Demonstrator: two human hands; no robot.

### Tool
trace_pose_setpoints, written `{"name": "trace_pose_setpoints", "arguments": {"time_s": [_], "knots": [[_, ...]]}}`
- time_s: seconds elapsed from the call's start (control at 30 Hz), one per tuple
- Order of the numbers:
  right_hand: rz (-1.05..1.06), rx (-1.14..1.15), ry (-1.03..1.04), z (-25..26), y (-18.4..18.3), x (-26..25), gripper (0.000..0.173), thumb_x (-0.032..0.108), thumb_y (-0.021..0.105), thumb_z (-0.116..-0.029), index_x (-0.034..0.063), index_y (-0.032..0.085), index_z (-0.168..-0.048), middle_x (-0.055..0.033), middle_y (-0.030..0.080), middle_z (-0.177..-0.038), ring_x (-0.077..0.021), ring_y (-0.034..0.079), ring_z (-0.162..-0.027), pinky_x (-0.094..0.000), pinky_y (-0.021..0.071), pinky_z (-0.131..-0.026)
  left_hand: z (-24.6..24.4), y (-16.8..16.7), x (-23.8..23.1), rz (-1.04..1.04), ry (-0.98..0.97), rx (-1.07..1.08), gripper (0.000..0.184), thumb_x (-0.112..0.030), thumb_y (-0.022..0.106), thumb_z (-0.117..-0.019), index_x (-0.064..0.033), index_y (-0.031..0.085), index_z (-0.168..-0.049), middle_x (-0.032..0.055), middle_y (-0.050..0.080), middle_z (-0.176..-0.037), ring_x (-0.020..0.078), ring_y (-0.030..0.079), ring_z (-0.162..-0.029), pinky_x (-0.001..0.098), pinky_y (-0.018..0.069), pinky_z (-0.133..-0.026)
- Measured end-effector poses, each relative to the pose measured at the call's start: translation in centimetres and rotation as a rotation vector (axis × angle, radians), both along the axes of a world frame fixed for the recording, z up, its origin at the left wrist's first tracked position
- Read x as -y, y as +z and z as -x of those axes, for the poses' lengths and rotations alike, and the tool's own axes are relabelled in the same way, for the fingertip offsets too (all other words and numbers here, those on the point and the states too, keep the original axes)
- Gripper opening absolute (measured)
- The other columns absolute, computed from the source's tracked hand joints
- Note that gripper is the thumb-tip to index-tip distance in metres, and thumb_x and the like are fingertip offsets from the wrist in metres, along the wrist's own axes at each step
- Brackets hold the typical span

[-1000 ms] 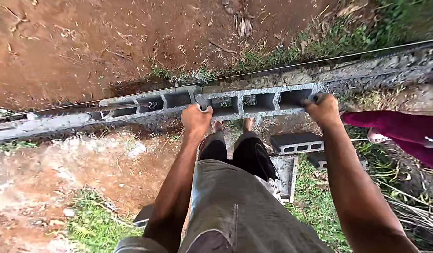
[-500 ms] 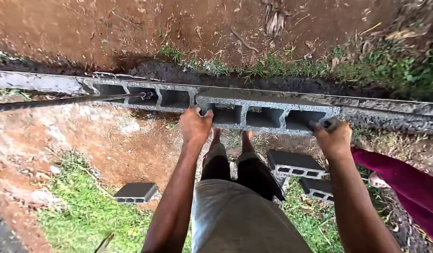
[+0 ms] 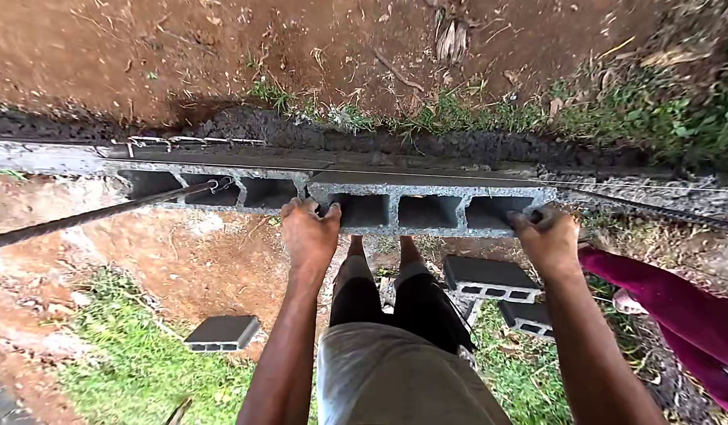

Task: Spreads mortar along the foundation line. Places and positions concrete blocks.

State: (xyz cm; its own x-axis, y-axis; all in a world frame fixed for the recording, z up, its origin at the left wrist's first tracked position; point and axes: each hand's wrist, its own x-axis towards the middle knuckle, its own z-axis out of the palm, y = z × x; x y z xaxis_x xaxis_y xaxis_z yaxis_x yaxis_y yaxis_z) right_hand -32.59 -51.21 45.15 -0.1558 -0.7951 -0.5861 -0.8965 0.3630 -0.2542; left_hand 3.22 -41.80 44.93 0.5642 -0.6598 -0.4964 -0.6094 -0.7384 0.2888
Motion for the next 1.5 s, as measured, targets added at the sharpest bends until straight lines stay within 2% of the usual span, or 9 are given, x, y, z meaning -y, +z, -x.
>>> {"name": "trace_pose_setpoints", "arguments": {"time_s": [0.13, 0.57, 0.87, 1.03, 1.13, 1.3, 1.5], "knots": [[-0.008, 0.005, 0.015, 0.0, -0.3, 0.2, 0.032, 0.028, 0.068, -0.097, -0.0042, 0.067, -0.099, -0.0217, 0.066, -0.084, -0.0376, 0.065, -0.082, -0.0628, 0.049, -0.077, 0.1, -0.5, 0.3, -0.031, -0.004, 0.003, 0.035, -0.032, 0.075, -0.0927, 0.0015, 0.071, -0.085, 0.0242, 0.066, -0.099, 0.0445, 0.064, -0.102, 0.0651, 0.0508, -0.085], [0.0, -0.01, 0.007, -0.2, -1.3, 0.0, 0.031, 0.029, 0.069, -0.096, -0.0017, 0.067, -0.093, -0.0178, 0.064, -0.078, -0.0336, 0.063, -0.076, -0.0601, 0.047, -0.071, 0.0, -1.4, 0.3, -0.064, -0.028, 0.059, 0.034, -0.031, 0.077, -0.0913, -0.0003, 0.069, -0.079, 0.0208, 0.065, -0.09, 0.0417, 0.064, -0.097, 0.0616, 0.0502, -0.082], [0.003, -0.015, -0.006, -0.3, -2.1, -0.4, 0.03, 0.028, 0.069, -0.0959, -0.0014, 0.068, -0.094, -0.0169, 0.065, -0.078, -0.0333, 0.064, -0.075, -0.0599, 0.0474, -0.071, 0.0, -2.0, 0.7, -0.079, -0.033, 0.075, 0.036, -0.032, 0.077, -0.0916, 0.0008, 0.07, -0.08, 0.0225, 0.065, -0.091, 0.0433, 0.063, -0.098, 0.0621, 0.0499, -0.081], [0.002, -0.007, -0.008, -0.4, -2.3, -0.1, 0.028, 0.028, 0.068, -0.0968, -0.0002, 0.067, -0.094, -0.0141, 0.063, -0.076, -0.029, 0.062, -0.072, -0.0559, 0.0466, -0.069, 0.1, -2.3, 0.7, -0.08, -0.033, 0.085, 0.035, -0.033, 0.077, -0.0916, 0.0006, 0.071, -0.083, 0.0222, 0.066, -0.092, 0.0426, 0.064, -0.098, 0.0627, 0.0501, -0.082], [-0.008, 0.013, -0.01, -0.4, -2.3, 0.2, 0.029, 0.027, 0.068, -0.0963, -0.0027, 0.068, -0.097, -0.018, 0.066, -0.08, -0.0331, 0.065, -0.077, -0.0599, 0.0489, -0.073, 0.1, -2.1, 1.0, -0.107, -0.014, 0.066, 0.037, -0.036, 0.076, -0.0924, 0.0002, 0.072, -0.085, 0.0235, 0.067, -0.097, 0.0444, 0.064, -0.102, 0.0655, 0.0499, -0.084], [-0.005, -0.004, 0.004, -0.5, -2.5, 0.2, 0.031, 0.027, 0.069, -0.0959, -0.0031, 0.067, -0.094, -0.0181, 0.064, -0.078, -0.0333, 0.064, -0.076, -0.0594, 0.0474, -0.072, 0.1, -2.2, 1.2, -0.115, -0.018, 0.077, 0.038, -0.037, 0.076, -0.0923, -0.0004, 0.072, -0.083, 0.0222, 0.067, -0.094, 0.0434, 0.064, -0.101, 0.0638, 0.0504, -0.083], [-0.016, -0.01, 0.014, -0.4, -2.7, 0.2, 0.03, 0.027, 0.069, -0.0962, -0.0031, 0.066, -0.093, -0.0172, 0.062, -0.076, -0.0328, 0.062, -0.074, -0.0581, 0.0464, -0.071, 0.1, -2.6, 1.4, -0.138, -0.001, 0.063, 0.036, -0.036, 0.076, -0.0929, -0.0002, 0.073, -0.087, 0.0232, 0.067, -0.099, 0.0433, 0.063, -0.105, 0.0645, 0.0496, -0.087]]}}
